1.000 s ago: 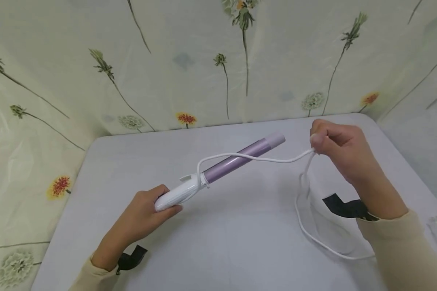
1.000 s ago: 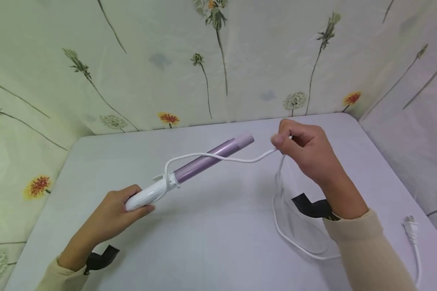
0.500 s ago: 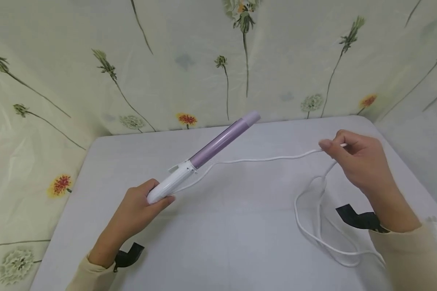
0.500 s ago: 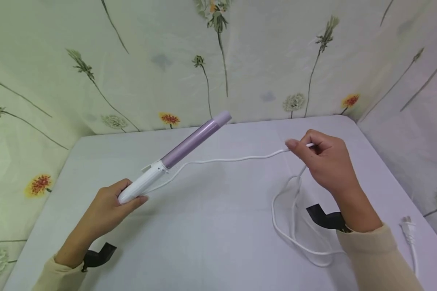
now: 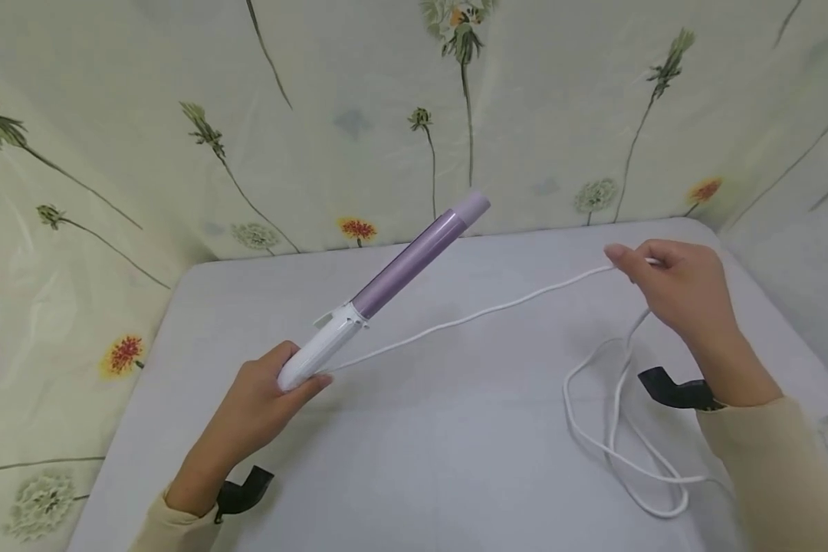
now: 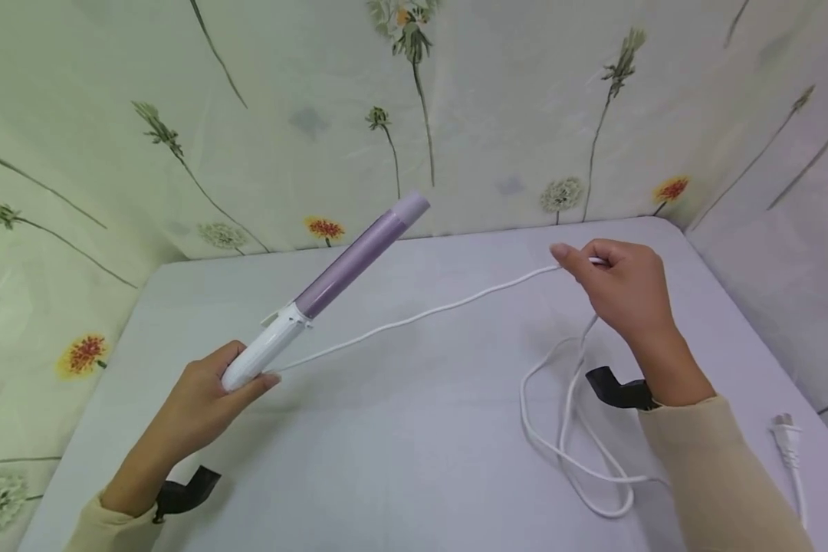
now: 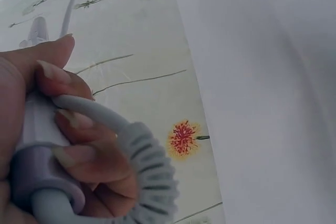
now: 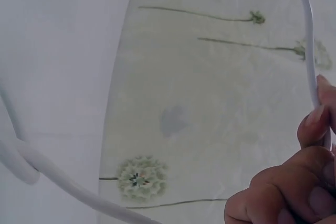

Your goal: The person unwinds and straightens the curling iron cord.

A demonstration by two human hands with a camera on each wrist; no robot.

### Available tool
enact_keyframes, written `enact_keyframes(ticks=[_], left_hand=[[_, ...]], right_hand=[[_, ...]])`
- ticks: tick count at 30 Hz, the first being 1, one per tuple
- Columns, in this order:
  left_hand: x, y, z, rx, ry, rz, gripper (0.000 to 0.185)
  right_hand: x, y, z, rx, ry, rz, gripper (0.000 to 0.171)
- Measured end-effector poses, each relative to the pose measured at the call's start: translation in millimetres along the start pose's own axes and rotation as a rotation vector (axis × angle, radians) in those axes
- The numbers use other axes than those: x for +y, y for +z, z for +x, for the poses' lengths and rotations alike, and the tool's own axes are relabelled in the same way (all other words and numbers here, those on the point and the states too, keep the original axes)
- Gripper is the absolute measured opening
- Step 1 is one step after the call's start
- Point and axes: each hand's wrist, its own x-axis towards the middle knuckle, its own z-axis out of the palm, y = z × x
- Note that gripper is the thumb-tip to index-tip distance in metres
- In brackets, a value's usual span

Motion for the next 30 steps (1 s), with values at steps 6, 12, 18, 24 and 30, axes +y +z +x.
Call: enact_keyframes(ticks=[6,12,18,24,30], left_hand=[[-9.9,3.2,4.2,0.001,-0.038,-0.020,0.036],[-26.4,16.7,7.3,0.007,-0.065,-0.046,0.036],[-28.8,20.8,14.0,0.042,-0.002,-0.005,0.033],[-32.3,22.1,20.6,0.025,0.042,0.038,0.032],[-32.7,23.9,26.5,-0.070,0.078,0.050,0.031]], right_hand=[[5,18,11,-0.127,0.034,-0.034,0.064],[14,46,11,-0.305,-0.011,-0.100,0.060],[19,54,21,-0.370,-0.034,-0.171,0.063],[29,65,34,-0.420,-0.023,-0.212,0.064],[39,79,52,-0.448,-0.048,-0.228,0.062]])
